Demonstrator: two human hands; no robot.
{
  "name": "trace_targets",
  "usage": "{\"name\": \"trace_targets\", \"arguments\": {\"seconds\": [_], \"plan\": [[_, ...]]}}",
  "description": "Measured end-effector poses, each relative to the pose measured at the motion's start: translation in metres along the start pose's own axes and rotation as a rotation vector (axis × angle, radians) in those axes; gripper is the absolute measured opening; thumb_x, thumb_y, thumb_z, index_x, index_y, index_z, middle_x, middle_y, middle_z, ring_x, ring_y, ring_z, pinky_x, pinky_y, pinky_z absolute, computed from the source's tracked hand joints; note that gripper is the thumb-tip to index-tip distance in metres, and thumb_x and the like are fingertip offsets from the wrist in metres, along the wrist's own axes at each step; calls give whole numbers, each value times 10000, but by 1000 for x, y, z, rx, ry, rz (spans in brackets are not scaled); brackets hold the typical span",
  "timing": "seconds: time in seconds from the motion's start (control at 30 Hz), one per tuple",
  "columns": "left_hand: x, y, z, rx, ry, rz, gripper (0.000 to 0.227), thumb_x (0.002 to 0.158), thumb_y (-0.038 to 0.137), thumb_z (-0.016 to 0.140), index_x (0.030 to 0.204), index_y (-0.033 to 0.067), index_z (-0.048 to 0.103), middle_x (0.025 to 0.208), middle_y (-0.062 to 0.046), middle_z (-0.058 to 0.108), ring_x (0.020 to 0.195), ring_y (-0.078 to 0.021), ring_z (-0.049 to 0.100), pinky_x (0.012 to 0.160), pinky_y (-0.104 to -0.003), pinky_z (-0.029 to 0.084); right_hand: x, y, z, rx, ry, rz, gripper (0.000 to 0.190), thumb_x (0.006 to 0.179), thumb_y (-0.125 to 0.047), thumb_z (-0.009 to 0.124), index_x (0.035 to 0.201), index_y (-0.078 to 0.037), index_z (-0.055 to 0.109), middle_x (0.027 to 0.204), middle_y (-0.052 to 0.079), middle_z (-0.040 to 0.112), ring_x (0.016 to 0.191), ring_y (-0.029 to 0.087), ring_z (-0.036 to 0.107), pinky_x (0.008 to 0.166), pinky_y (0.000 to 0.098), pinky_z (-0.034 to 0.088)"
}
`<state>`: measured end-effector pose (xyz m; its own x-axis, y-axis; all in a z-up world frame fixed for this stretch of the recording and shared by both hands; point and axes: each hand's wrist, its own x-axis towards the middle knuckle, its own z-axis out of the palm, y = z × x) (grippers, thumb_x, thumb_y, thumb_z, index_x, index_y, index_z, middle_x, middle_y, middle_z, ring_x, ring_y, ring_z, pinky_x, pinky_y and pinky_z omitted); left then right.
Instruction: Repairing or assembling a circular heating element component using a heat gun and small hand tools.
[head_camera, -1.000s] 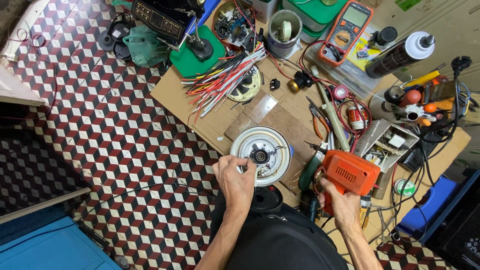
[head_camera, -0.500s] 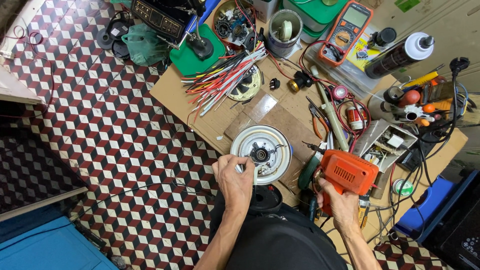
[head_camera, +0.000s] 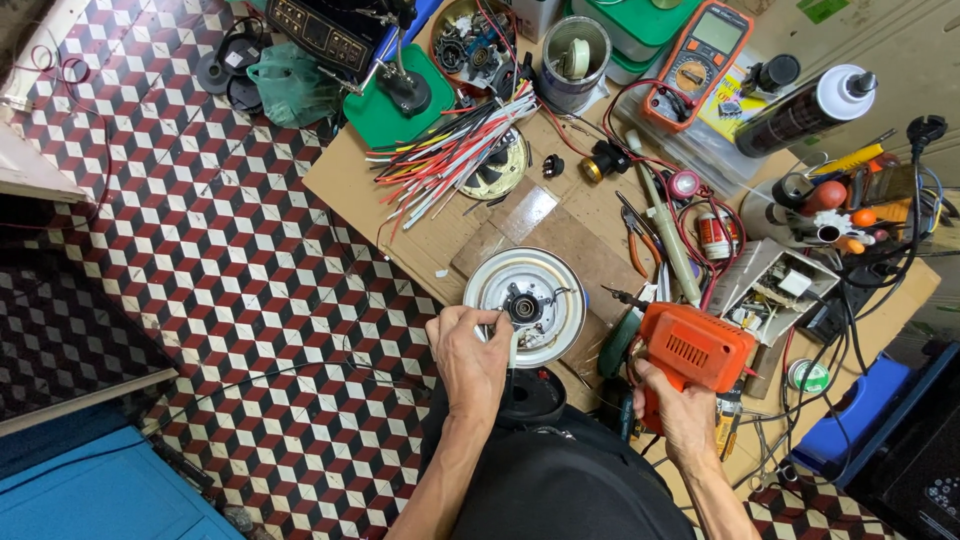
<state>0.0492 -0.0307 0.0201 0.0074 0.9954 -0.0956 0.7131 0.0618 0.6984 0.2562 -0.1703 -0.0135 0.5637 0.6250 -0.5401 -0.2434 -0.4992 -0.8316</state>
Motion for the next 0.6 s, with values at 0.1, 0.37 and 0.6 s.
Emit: {"name": "trace_targets", "arguments": {"seconds": [0.1,0.37,0.6], "plan": [[4,1,0,22,-52,-50,160,791,211,809,830,59,780,964,-76,639,1011,-273,526,915,-405,447,0,-1,1,-71,-1,9,198,877,-143,685,989,12,633,595,103,605,452,181,578,430,320,512],[0,-5,13,49,22,-84,131,735,190,817,765,70,777,918,-36,668,1003,-270,530,941,-422,416,-2,-3,2,-61,-28,-8,210,873,-159,691,973,20,642,604,93,611,453,175,577,429,317,505],[-4,-9,19,-28,108,-86,128,743,161,811,771,48,758,901,-44,661,961,-265,539,886,-406,456,-3,-2,0,-56,-4,15,218,867,-164,688,1000,5,654,612,87,619,454,169,568,439,310,495]]}}
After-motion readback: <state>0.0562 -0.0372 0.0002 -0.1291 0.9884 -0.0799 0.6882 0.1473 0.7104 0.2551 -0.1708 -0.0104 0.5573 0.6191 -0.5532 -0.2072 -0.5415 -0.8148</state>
